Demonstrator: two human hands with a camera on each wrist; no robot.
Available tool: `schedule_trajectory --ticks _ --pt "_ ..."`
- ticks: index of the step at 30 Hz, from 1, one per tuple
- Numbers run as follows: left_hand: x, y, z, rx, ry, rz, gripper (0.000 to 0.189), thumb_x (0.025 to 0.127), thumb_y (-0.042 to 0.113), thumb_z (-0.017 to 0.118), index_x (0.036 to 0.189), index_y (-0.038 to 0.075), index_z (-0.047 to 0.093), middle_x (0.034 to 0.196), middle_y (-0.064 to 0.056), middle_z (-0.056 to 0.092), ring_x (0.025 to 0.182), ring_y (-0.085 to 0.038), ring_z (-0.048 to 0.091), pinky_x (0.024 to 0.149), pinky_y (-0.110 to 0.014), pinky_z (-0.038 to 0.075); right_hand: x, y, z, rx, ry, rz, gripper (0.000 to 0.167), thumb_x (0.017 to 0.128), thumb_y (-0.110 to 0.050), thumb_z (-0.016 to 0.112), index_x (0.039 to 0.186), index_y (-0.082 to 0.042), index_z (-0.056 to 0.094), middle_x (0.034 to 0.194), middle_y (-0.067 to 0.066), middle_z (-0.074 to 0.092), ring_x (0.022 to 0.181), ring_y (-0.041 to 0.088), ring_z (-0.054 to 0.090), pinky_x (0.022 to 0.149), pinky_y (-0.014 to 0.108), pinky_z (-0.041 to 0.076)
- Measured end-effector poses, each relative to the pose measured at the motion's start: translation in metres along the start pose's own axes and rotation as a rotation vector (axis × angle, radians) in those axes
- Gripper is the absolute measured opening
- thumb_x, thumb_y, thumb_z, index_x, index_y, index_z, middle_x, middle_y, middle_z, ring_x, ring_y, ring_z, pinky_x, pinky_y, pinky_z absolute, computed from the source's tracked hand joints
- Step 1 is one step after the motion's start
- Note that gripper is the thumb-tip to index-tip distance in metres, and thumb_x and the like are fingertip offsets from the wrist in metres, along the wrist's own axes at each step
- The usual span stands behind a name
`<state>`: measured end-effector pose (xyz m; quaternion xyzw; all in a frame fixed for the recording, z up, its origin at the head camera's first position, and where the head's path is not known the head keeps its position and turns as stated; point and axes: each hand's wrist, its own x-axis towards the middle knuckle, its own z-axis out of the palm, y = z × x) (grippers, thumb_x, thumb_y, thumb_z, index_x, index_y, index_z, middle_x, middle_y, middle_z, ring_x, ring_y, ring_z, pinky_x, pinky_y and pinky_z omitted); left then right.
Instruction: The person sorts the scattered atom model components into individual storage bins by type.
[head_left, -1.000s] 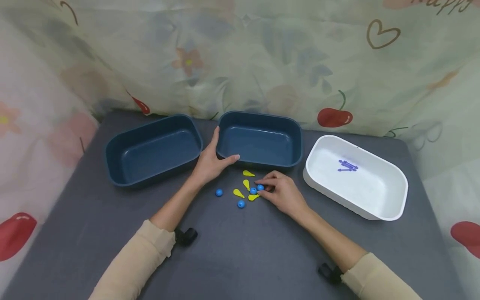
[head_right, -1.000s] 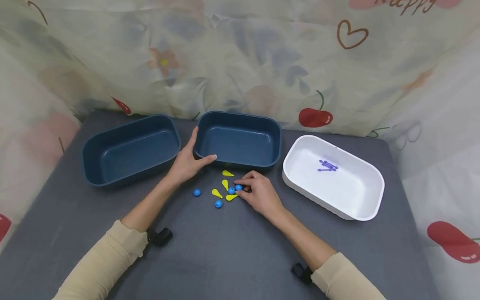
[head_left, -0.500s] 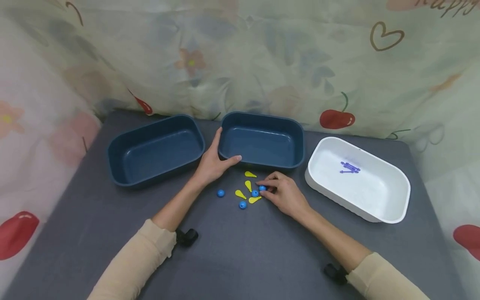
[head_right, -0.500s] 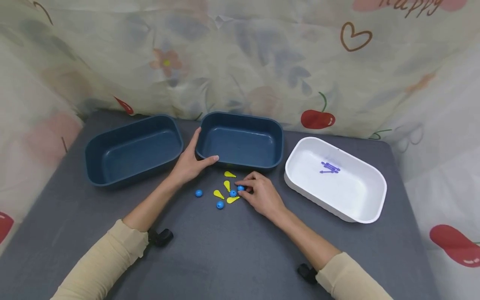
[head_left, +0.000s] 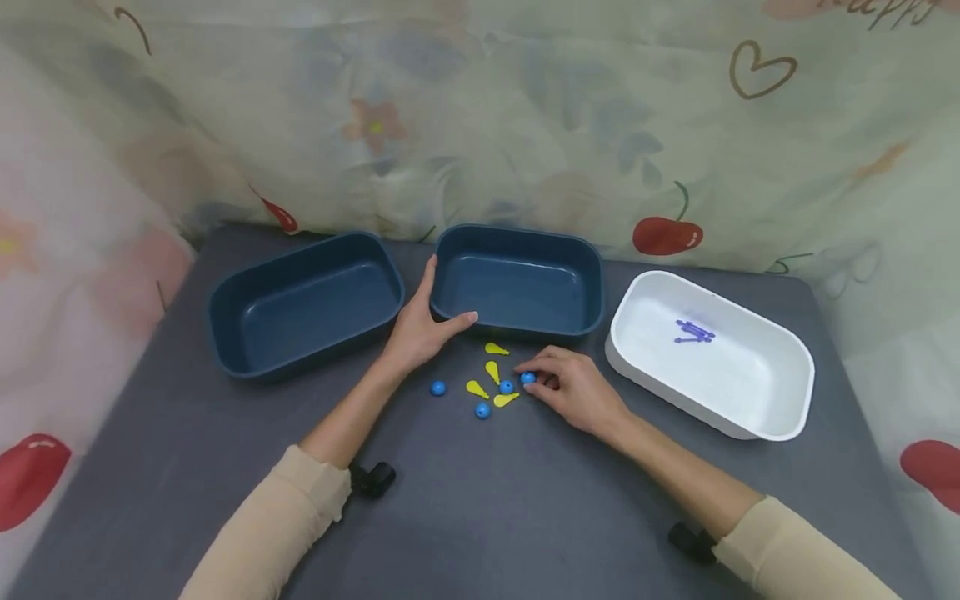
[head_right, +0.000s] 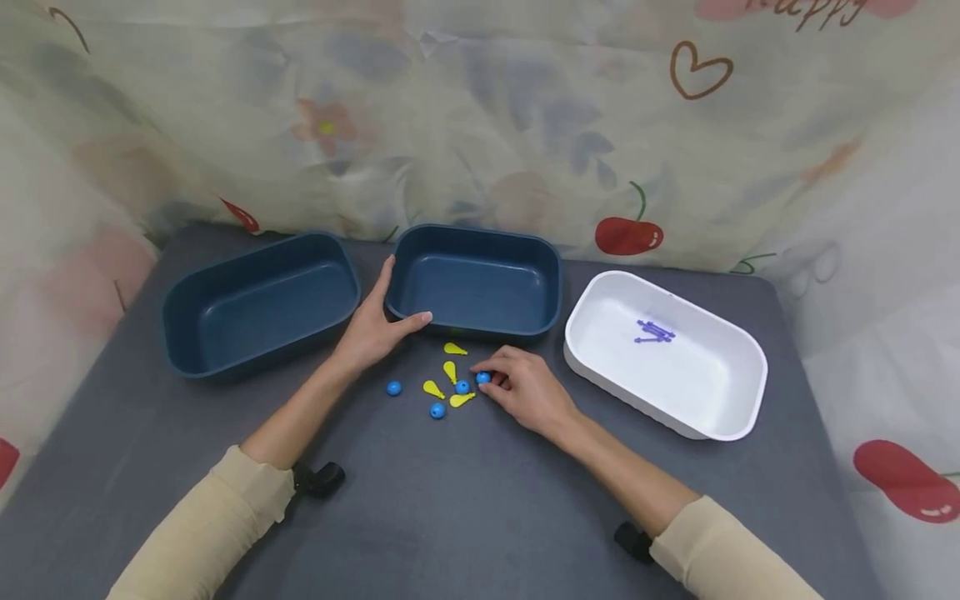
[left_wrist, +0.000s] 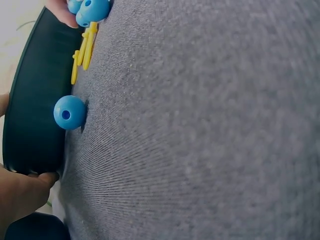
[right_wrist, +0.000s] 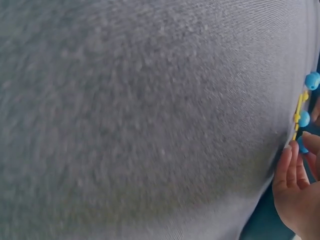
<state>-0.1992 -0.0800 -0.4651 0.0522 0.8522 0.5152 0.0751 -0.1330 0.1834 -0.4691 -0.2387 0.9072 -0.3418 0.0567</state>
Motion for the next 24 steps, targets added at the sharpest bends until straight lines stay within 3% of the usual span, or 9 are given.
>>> schedule_trajectory --ticks 8,24 --pt "-0.001 -0.001 -0.004 0.007 0.013 0.010 0.105 0.088 0.047 0.073 0.160 0.032 -0.002 0.166 0.000 0.011 0.149 -0.028 0.021 0.115 -0.052 0.027 0.004 -0.015 -0.017 -0.002 -0.005 -0.029 0.026 0.088 -0.015 0.077 0.115 -0.015 0.076 0.101 -0.006 0.066 0.080 0.007 0.059 0.073 0.026 0.055" --pt "0.000 -0.004 0.003 -0.012 0.047 0.016 0.103 0.086 0.046 0.075 0.161 0.031 0.005 0.165 0.000 0.016 0.149 -0.027 0.023 0.115 -0.052 0.027 0.019 -0.035 -0.045 0.055 0.008 -0.073 0.024 0.087 -0.014 0.078 0.111 -0.011 0.076 0.100 -0.003 0.068 0.081 0.009 0.063 0.076 0.031 0.056"
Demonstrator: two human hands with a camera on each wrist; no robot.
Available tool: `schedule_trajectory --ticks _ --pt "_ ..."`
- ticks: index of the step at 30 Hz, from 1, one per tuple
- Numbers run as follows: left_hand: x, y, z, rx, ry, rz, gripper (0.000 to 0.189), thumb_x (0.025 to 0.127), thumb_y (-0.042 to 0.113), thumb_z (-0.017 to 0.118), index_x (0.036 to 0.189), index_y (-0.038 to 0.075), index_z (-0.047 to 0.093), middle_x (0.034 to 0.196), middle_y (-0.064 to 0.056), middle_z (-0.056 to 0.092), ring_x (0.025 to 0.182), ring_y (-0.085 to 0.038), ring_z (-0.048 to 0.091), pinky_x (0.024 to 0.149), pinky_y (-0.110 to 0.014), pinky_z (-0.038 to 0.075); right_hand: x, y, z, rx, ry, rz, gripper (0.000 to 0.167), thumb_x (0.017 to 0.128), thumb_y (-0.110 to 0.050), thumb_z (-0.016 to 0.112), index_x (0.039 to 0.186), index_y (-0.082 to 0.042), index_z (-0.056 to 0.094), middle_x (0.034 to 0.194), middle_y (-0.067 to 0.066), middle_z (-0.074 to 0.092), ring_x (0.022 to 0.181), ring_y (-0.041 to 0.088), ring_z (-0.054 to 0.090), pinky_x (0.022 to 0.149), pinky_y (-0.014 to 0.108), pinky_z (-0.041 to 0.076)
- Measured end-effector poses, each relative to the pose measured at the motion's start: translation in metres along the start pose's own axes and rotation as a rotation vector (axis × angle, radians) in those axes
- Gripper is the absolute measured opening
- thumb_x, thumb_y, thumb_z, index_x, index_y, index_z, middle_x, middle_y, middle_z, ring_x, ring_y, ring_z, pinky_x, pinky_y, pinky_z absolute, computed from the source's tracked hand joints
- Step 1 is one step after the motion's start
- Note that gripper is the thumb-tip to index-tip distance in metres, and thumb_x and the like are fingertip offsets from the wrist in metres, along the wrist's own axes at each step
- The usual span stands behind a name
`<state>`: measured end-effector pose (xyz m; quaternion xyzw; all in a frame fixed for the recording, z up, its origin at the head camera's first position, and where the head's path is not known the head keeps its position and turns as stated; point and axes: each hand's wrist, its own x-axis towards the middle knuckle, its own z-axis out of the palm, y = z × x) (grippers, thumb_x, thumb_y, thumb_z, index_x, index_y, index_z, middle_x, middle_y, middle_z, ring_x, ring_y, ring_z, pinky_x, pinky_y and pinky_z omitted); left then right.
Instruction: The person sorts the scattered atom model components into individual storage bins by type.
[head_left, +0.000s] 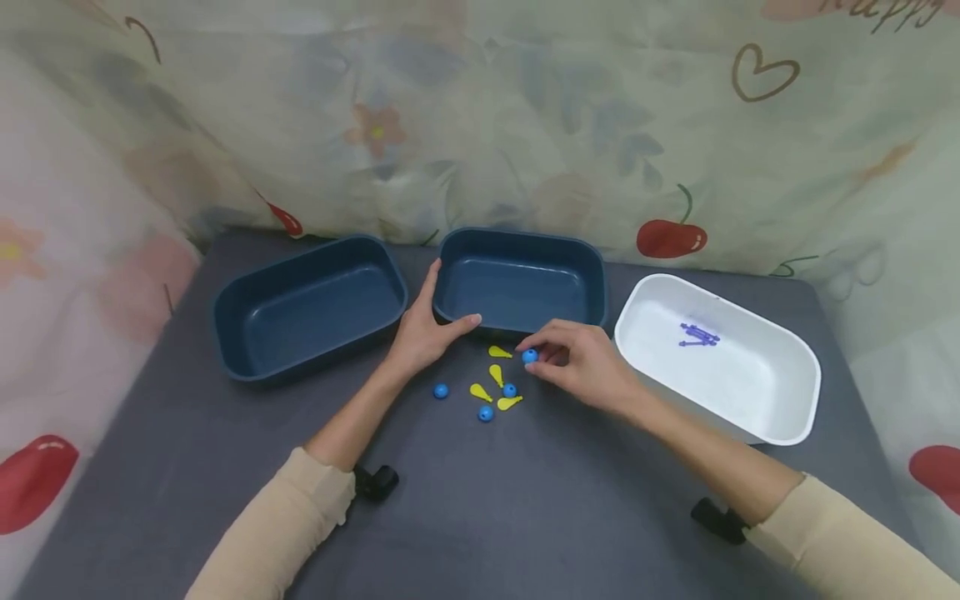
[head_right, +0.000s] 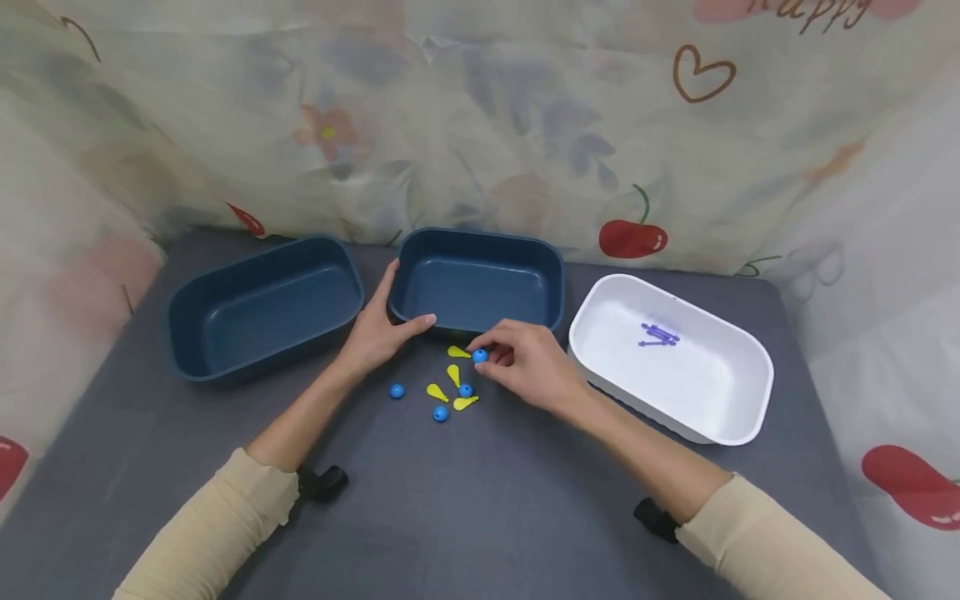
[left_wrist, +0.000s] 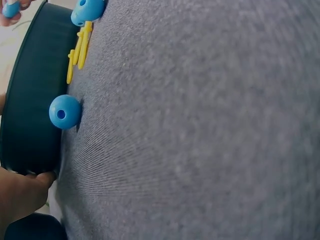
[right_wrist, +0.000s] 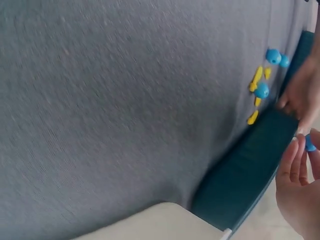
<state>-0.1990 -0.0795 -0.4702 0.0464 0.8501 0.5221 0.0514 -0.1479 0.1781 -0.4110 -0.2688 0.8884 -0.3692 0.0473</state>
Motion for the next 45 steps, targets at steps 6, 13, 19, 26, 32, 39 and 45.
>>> schedule_trajectory --ticks 6,13,19,26,32,39,45 --pt "0.001 -0.001 0.003 -0.035 0.016 -0.004 0.102 0.085 0.048 0.077 0.160 0.035 0.009 0.165 0.004 0.016 0.150 -0.023 0.019 0.116 -0.051 0.023 0.011 -0.003 -0.011 0.016 0.020 0.009 0.022 0.088 -0.014 0.078 0.109 -0.013 0.075 0.100 -0.003 0.068 0.081 0.009 0.065 0.075 0.030 0.056" --pt "0.000 -0.003 0.001 -0.046 0.017 -0.010 0.100 0.085 0.048 0.076 0.159 0.039 0.009 0.165 0.005 0.016 0.150 -0.022 0.019 0.117 -0.051 0.023 0.030 -0.006 -0.017 0.028 0.042 0.037 0.021 0.089 -0.015 0.076 0.110 -0.011 0.075 0.102 -0.001 0.068 0.083 0.012 0.066 0.076 0.033 0.056" --pt "-0.001 -0.003 0.001 -0.054 0.016 -0.017 0.100 0.085 0.047 0.077 0.159 0.038 0.010 0.165 0.005 0.016 0.150 -0.021 0.019 0.117 -0.050 0.022 0.041 -0.004 -0.019 0.058 0.036 0.078 0.024 0.090 -0.016 0.075 0.113 -0.009 0.073 0.107 0.001 0.070 0.088 0.015 0.068 0.080 0.035 0.056" --pt "0.001 -0.003 0.001 -0.067 0.024 0.003 0.100 0.086 0.046 0.076 0.160 0.034 0.011 0.165 0.005 0.016 0.150 -0.022 0.018 0.117 -0.051 0.022 0.055 0.003 -0.015 0.076 0.054 0.130 0.024 0.090 -0.018 0.075 0.113 -0.010 0.073 0.107 0.002 0.071 0.089 0.016 0.069 0.082 0.037 0.057" --pt "0.000 -0.004 0.001 -0.065 0.015 -0.009 0.099 0.086 0.046 0.076 0.159 0.040 0.009 0.165 0.006 0.016 0.150 -0.020 0.017 0.117 -0.050 0.022 0.067 0.010 -0.010 0.100 0.072 0.161 0.027 0.091 -0.019 0.074 0.116 -0.009 0.073 0.110 0.004 0.072 0.090 0.017 0.071 0.084 0.037 0.056" --pt "0.000 -0.004 0.001 -0.065 0.021 -0.010 0.099 0.086 0.047 0.076 0.159 0.040 0.010 0.165 0.005 0.017 0.150 -0.021 0.018 0.117 -0.051 0.022 0.079 0.021 -0.009 0.150 0.107 0.172 0.029 0.092 -0.018 0.073 0.119 -0.008 0.073 0.114 0.006 0.071 0.093 0.020 0.071 0.084 0.039 0.056" --pt "0.001 -0.004 0.001 -0.069 0.021 -0.009 0.098 0.086 0.046 0.076 0.159 0.039 0.010 0.164 0.007 0.017 0.150 -0.020 0.018 0.117 -0.049 0.022 0.089 0.031 -0.005 0.167 0.147 0.209 0.029 0.093 -0.021 0.072 0.120 -0.009 0.071 0.109 0.006 0.071 0.094 0.019 0.069 0.084 0.038 0.055"
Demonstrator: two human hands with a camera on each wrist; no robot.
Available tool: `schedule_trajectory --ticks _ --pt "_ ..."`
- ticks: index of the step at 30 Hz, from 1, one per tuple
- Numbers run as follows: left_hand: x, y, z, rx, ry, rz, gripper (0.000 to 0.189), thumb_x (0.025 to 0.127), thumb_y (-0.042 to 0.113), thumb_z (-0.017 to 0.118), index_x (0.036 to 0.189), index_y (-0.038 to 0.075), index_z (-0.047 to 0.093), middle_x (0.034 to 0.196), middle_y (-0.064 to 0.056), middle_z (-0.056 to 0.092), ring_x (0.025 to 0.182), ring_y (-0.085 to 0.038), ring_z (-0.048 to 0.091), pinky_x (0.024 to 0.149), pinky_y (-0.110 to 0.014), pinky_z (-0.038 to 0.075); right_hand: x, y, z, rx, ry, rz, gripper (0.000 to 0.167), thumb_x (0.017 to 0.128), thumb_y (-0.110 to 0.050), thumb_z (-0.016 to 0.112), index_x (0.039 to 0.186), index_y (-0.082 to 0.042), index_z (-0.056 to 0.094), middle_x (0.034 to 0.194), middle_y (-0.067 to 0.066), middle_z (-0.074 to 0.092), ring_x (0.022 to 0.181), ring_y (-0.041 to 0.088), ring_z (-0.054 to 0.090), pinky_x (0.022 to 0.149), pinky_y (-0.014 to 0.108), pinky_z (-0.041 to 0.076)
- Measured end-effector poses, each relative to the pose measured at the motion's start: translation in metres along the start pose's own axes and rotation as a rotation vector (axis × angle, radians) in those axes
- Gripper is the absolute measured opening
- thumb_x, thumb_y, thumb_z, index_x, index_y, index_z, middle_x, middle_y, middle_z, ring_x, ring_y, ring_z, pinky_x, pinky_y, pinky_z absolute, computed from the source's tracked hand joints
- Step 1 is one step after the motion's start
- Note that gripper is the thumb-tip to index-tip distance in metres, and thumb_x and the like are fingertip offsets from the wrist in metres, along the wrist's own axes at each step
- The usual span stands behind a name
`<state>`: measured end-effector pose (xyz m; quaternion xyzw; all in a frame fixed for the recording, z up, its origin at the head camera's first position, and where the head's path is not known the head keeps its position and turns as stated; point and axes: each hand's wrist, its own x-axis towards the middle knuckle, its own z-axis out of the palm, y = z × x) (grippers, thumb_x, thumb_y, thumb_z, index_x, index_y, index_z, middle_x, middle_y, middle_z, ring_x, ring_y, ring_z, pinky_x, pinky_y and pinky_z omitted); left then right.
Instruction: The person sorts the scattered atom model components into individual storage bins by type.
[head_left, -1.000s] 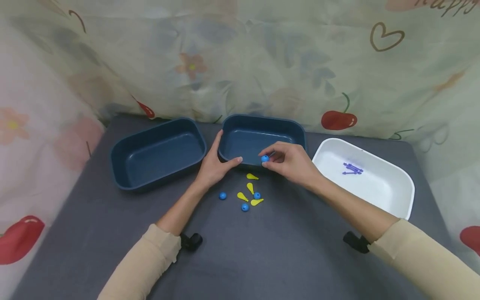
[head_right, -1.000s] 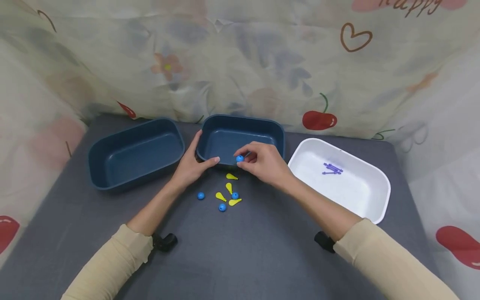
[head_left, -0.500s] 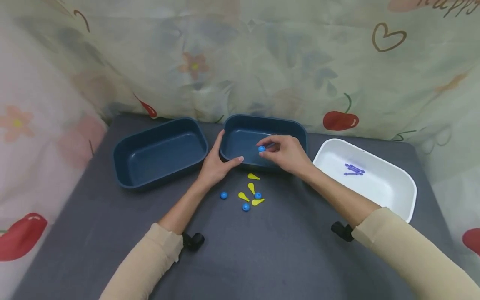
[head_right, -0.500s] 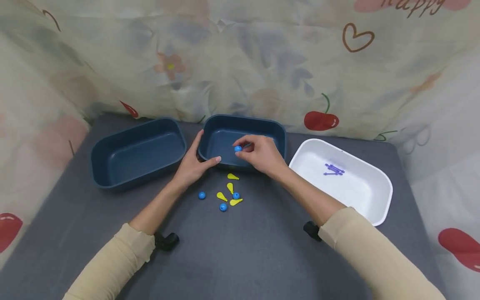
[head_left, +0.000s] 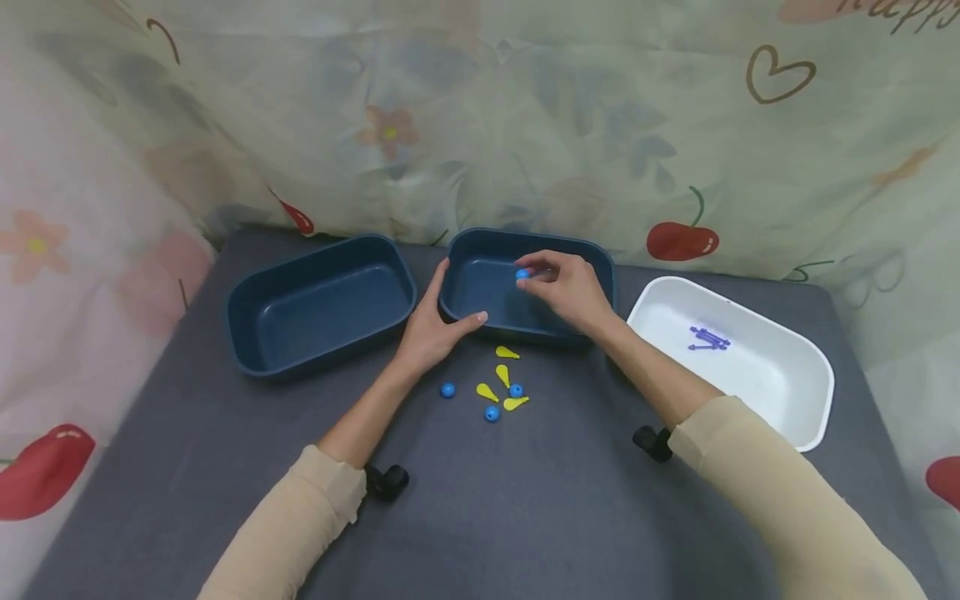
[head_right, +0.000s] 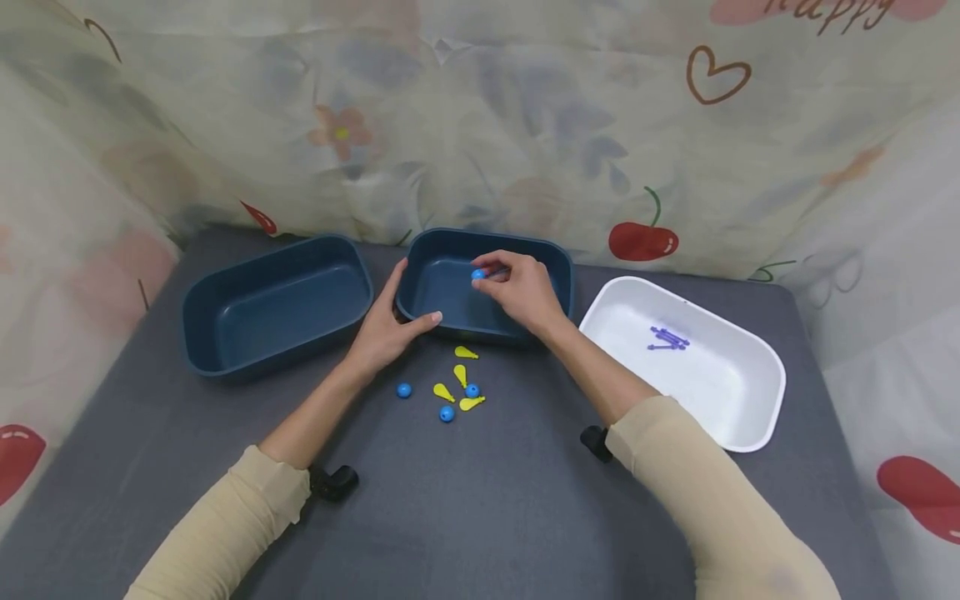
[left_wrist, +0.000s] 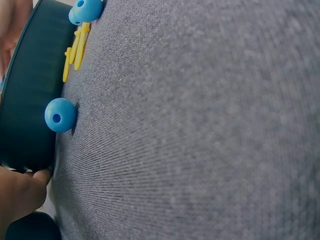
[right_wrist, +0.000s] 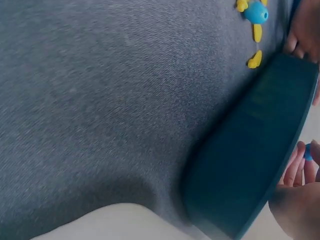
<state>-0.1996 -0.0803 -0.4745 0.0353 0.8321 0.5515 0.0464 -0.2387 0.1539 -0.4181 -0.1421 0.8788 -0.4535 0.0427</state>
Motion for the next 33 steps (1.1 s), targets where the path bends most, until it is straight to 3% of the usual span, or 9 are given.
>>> schedule_trajectory --ticks 18,27,33 --pt "0.004 0.000 0.000 0.017 0.014 -0.011 0.099 0.085 0.048 0.076 0.159 0.039 0.011 0.164 0.007 0.019 0.149 -0.020 0.019 0.117 -0.049 0.022 0.029 0.019 0.017 0.070 0.055 0.080 0.026 0.094 -0.022 0.071 0.117 -0.011 0.075 0.107 0.006 0.073 0.091 0.020 0.071 0.084 0.036 0.055" --pt "0.003 0.000 -0.001 0.016 0.019 -0.018 0.097 0.085 0.048 0.076 0.158 0.043 0.011 0.164 0.004 0.020 0.149 -0.022 0.021 0.117 -0.050 0.023 0.038 0.023 0.018 0.038 0.035 0.192 0.026 0.093 -0.024 0.072 0.116 -0.012 0.075 0.103 0.009 0.075 0.092 0.021 0.073 0.087 0.038 0.055" --pt "0.000 0.000 0.000 0.015 0.011 -0.021 0.098 0.085 0.049 0.076 0.159 0.041 0.011 0.164 0.003 0.020 0.149 -0.023 0.020 0.116 -0.051 0.024 0.043 0.026 0.021 -0.028 -0.010 0.222 0.029 0.093 -0.025 0.072 0.119 -0.011 0.075 0.104 0.011 0.075 0.089 0.019 0.073 0.086 0.038 0.055"
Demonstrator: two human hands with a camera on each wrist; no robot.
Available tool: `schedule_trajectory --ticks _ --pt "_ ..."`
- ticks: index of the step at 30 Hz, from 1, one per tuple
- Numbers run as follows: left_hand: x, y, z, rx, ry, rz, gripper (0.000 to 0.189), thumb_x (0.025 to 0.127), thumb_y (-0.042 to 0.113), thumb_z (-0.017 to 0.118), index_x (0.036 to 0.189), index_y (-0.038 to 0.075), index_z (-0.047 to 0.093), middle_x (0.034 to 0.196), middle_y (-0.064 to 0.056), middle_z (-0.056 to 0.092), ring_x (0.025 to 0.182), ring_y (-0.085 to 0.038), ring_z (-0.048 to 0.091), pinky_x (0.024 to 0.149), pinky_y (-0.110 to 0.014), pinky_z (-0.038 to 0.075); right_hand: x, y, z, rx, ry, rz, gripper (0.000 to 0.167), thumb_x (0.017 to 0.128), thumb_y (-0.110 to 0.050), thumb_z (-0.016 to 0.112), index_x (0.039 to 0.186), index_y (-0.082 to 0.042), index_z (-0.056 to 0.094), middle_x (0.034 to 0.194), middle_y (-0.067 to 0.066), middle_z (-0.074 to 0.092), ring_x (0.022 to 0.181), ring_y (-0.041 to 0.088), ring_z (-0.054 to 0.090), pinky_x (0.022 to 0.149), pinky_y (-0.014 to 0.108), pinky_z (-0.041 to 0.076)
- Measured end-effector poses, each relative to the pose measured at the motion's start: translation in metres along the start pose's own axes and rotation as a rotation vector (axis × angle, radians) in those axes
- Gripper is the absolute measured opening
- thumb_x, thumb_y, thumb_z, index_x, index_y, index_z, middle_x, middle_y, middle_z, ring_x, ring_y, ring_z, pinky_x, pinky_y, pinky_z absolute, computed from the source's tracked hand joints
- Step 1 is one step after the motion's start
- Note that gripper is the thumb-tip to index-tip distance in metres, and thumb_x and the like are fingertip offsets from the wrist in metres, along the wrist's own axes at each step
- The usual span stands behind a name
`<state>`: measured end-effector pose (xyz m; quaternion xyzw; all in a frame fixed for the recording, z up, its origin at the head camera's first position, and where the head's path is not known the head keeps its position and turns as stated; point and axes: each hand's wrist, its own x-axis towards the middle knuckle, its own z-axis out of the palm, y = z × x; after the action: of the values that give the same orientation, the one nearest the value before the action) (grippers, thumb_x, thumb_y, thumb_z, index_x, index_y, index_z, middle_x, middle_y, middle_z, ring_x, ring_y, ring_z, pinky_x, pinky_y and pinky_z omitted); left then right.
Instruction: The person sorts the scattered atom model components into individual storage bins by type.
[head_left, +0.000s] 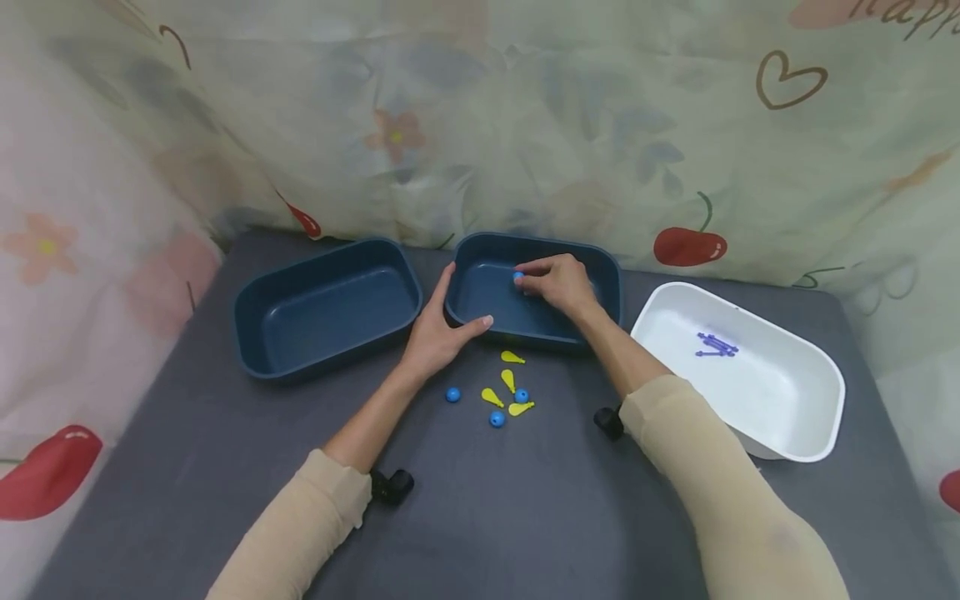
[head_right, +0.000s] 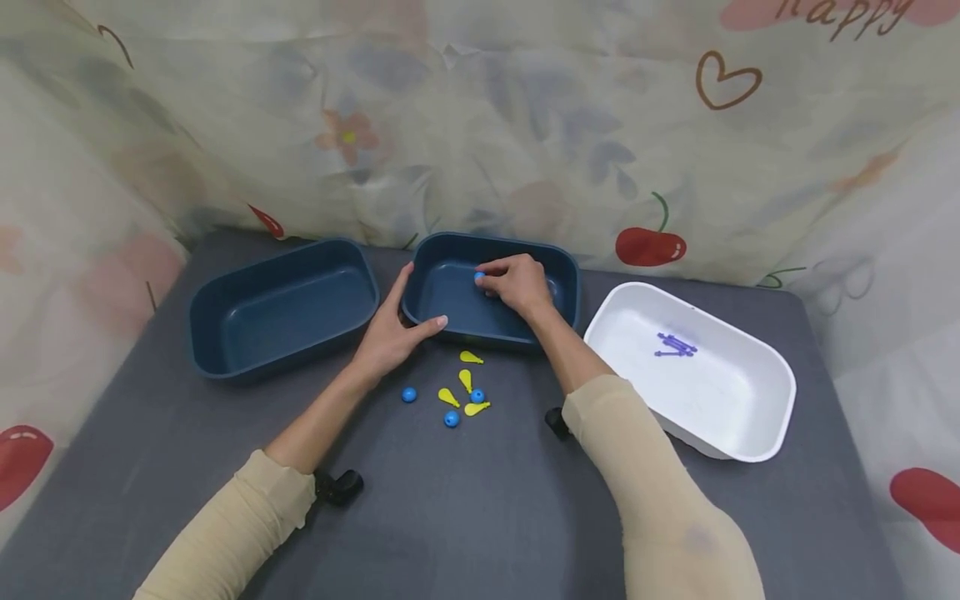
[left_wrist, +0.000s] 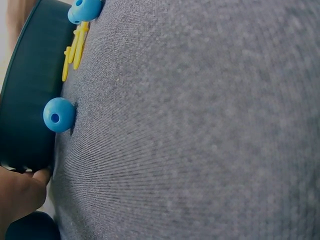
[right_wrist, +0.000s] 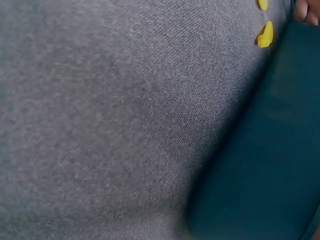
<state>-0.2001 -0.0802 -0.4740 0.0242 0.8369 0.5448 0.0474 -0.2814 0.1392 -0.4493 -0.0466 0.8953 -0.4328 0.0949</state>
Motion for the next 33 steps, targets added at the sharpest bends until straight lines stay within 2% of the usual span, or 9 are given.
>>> schedule_trajectory --ticks 11,21,25,29,33 --pt "0.000 0.002 0.002 -0.002 -0.003 0.012 0.097 0.086 0.048 0.076 0.158 0.042 0.011 0.164 0.002 0.020 0.149 -0.023 0.021 0.116 -0.051 0.025 0.008 0.005 0.005 -0.010 -0.006 0.087 0.026 0.090 -0.027 0.076 0.113 -0.015 0.078 0.102 0.008 0.075 0.084 0.015 0.073 0.079 0.033 0.056" --pt "0.000 -0.001 0.001 -0.007 0.000 0.005 0.097 0.086 0.047 0.075 0.159 0.038 0.012 0.164 0.004 0.019 0.150 -0.023 0.019 0.117 -0.051 0.023 0.009 0.003 0.005 -0.059 -0.045 0.083 0.031 0.089 -0.030 0.077 0.117 -0.016 0.076 0.109 0.009 0.074 0.088 0.018 0.072 0.080 0.036 0.054" --pt "0.000 -0.001 0.001 -0.015 0.001 0.011 0.097 0.086 0.047 0.075 0.159 0.040 0.011 0.164 0.007 0.018 0.150 -0.021 0.019 0.117 -0.051 0.022 0.006 0.002 0.006 -0.087 -0.036 0.039 0.037 0.090 -0.033 0.075 0.124 -0.018 0.073 0.097 0.008 0.075 0.081 0.019 0.070 0.073 0.034 0.053" --pt "-0.001 0.000 0.001 -0.012 0.005 0.019 0.097 0.087 0.046 0.076 0.159 0.040 0.012 0.164 0.009 0.019 0.149 -0.020 0.019 0.117 -0.049 0.022 0.000 -0.004 0.002 -0.062 0.040 -0.034 0.040 0.093 -0.033 0.071 0.130 -0.018 0.069 0.083 0.008 0.072 0.074 0.020 0.066 0.064 0.030 0.049" --pt "-0.001 0.001 0.001 -0.006 0.005 0.023 0.097 0.087 0.045 0.075 0.159 0.038 0.012 0.164 0.010 0.019 0.149 -0.020 0.020 0.117 -0.048 0.022 -0.012 -0.017 -0.009 0.020 0.098 -0.104 0.040 0.096 -0.030 0.068 0.133 -0.016 0.065 0.087 0.012 0.070 0.079 0.026 0.066 0.067 0.030 0.048"
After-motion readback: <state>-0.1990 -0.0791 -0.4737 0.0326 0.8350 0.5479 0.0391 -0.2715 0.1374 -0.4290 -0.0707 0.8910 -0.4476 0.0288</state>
